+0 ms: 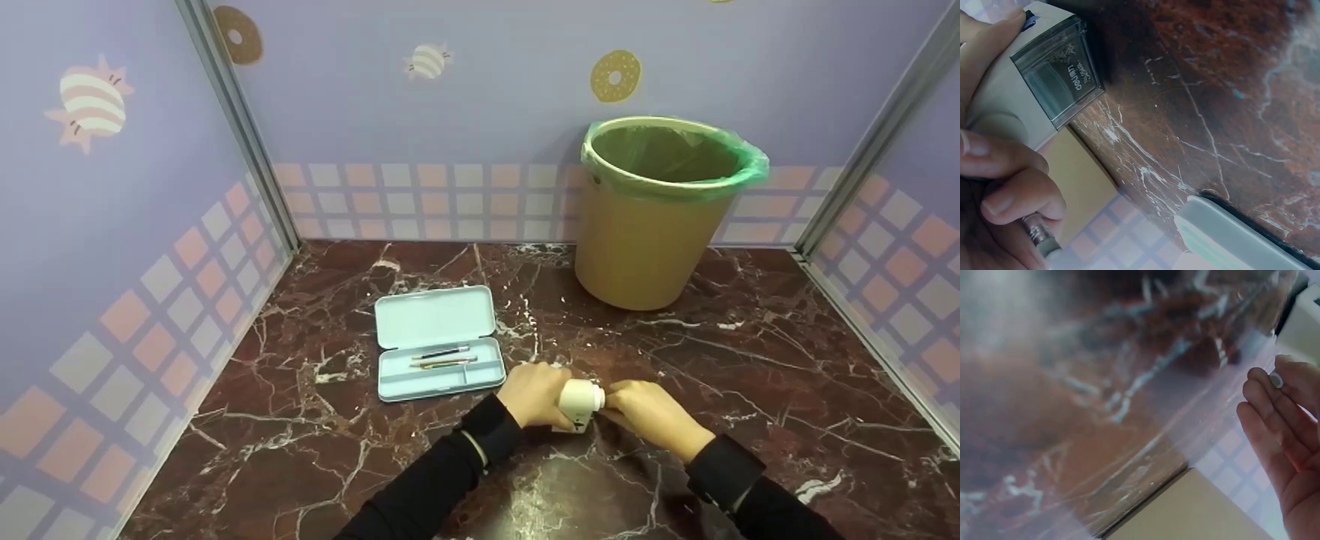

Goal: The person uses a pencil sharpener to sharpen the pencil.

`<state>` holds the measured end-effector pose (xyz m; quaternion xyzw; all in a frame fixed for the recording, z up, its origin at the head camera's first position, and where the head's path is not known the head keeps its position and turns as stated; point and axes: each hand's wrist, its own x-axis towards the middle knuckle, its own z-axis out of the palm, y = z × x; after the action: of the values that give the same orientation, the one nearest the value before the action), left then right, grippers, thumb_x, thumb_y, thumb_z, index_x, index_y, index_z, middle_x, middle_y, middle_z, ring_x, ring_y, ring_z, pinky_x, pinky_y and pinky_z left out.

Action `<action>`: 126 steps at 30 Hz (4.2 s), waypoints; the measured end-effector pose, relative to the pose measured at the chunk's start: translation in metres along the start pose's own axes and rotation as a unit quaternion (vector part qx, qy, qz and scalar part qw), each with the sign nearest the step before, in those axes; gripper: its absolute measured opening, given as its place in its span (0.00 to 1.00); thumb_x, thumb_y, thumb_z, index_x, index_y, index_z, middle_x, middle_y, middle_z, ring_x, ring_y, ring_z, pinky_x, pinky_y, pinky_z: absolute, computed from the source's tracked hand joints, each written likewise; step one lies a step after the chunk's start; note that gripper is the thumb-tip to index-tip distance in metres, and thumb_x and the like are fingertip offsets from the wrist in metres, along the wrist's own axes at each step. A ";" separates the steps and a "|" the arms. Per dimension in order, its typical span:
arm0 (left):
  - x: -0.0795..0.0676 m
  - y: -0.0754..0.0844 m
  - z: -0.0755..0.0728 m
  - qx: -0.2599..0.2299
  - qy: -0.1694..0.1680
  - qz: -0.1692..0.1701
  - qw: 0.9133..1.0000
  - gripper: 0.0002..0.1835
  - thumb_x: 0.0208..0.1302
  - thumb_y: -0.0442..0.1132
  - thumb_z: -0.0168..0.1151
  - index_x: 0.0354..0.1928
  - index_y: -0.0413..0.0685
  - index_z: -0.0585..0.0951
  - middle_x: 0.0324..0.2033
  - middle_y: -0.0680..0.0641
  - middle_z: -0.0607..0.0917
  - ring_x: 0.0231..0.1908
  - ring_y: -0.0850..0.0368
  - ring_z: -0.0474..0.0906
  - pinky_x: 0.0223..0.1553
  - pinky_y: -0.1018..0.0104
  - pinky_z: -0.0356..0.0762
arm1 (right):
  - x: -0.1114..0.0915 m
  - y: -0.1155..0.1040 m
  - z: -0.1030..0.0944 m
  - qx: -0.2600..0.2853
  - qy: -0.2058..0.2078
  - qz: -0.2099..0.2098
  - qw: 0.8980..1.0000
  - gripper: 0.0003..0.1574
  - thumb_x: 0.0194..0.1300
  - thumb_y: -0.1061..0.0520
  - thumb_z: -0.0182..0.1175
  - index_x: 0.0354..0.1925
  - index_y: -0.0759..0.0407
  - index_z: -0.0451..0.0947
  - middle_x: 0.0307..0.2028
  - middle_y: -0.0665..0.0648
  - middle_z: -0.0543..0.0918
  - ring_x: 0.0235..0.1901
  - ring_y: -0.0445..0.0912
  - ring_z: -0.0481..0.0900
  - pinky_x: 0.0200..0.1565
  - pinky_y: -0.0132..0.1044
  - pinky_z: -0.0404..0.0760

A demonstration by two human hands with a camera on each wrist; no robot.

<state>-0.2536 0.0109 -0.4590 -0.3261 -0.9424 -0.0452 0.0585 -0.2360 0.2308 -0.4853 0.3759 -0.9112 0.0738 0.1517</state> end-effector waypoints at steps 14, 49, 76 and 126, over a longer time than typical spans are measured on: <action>0.000 0.001 0.001 -0.023 -0.012 -0.019 0.999 0.27 0.37 0.59 0.84 0.35 0.53 0.83 0.30 0.54 0.88 0.28 0.58 0.82 0.24 0.67 0.75 | -0.020 -0.014 -0.009 0.016 0.013 -0.071 0.997 0.08 0.56 0.59 0.75 0.29 0.51 0.84 0.27 0.46 0.83 0.24 0.38 0.81 0.26 0.32 0.78; 0.004 0.003 -0.003 -0.015 -0.027 -0.032 0.999 0.26 0.36 0.56 0.85 0.36 0.52 0.85 0.32 0.53 0.89 0.30 0.57 0.85 0.27 0.63 0.81 | -0.023 -0.022 -0.034 0.014 0.117 -0.127 0.985 0.12 0.45 0.57 0.79 0.30 0.52 0.86 0.23 0.44 0.79 0.22 0.33 0.71 0.25 0.25 0.71; 0.004 0.001 -0.002 -0.016 -0.037 -0.003 0.999 0.27 0.39 0.55 0.84 0.38 0.51 0.84 0.33 0.53 0.90 0.31 0.57 0.85 0.29 0.64 0.82 | -0.005 -0.002 -0.061 -0.021 0.142 -0.130 0.981 0.12 0.50 0.57 0.76 0.36 0.56 0.89 0.29 0.47 0.86 0.27 0.39 0.83 0.30 0.31 0.82; 0.005 -0.002 -0.001 -0.006 -0.027 0.024 0.999 0.27 0.41 0.57 0.83 0.39 0.52 0.82 0.34 0.54 0.90 0.32 0.57 0.86 0.33 0.65 0.84 | 0.027 0.017 -0.038 -0.082 0.086 -0.036 0.992 0.05 0.57 0.61 0.73 0.31 0.55 0.84 0.25 0.52 0.82 0.23 0.47 0.79 0.24 0.42 0.78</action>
<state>-0.2587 0.0119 -0.4575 -0.3500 -0.9353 -0.0408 0.0318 -0.2571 0.2345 -0.4408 0.3875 -0.8834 0.0254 0.2623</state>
